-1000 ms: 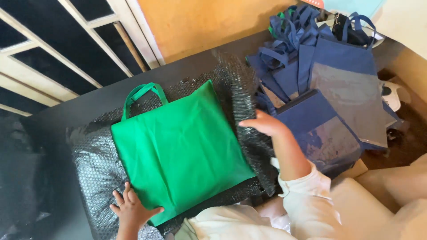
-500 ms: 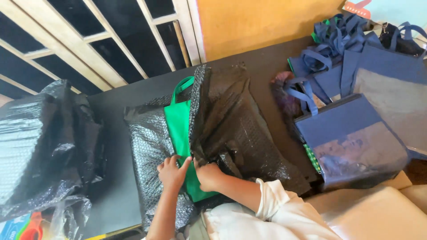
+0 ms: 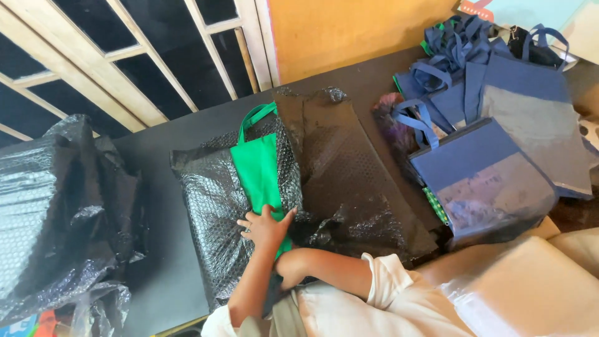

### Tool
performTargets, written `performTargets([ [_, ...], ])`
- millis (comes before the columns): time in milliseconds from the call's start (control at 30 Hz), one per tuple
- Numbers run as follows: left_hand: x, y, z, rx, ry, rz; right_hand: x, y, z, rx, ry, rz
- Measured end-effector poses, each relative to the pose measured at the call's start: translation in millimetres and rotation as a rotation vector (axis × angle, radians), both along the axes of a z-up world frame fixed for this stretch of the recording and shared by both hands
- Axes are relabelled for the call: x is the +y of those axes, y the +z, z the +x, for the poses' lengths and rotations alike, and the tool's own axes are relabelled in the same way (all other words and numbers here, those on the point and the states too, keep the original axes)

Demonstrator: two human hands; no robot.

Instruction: Wrapping a green tote bag in black bubble wrap and securing it with tape for shipping.

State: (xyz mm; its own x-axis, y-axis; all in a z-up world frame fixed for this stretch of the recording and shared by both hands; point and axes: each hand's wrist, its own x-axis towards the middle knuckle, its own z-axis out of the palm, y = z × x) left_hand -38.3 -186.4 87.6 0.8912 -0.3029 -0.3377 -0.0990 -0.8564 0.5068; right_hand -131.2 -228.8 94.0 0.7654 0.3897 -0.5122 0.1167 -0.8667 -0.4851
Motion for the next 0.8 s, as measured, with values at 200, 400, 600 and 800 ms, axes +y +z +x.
performTargets([
  [200, 3.4, -102.9, 35.3, -0.231, -0.147, 0.296, -58.1, 56.2, -15.9, 0.004, -0.035, 0.505],
  [400, 18.3, -109.7, 28.6, -0.342, -0.172, 0.265, -161.6, 32.1, -16.0, -0.728, -1.1, 0.711],
  [600, 39.0, -102.2, 47.5, -0.443, -0.125, 0.097, -116.8, 41.1, 10.8, -0.02, -0.874, 0.347],
  [800, 72.6, -17.5, 54.4, 0.171, -0.157, -0.277, -59.6, 3.7, 54.5, -0.197, -0.544, 0.299],
])
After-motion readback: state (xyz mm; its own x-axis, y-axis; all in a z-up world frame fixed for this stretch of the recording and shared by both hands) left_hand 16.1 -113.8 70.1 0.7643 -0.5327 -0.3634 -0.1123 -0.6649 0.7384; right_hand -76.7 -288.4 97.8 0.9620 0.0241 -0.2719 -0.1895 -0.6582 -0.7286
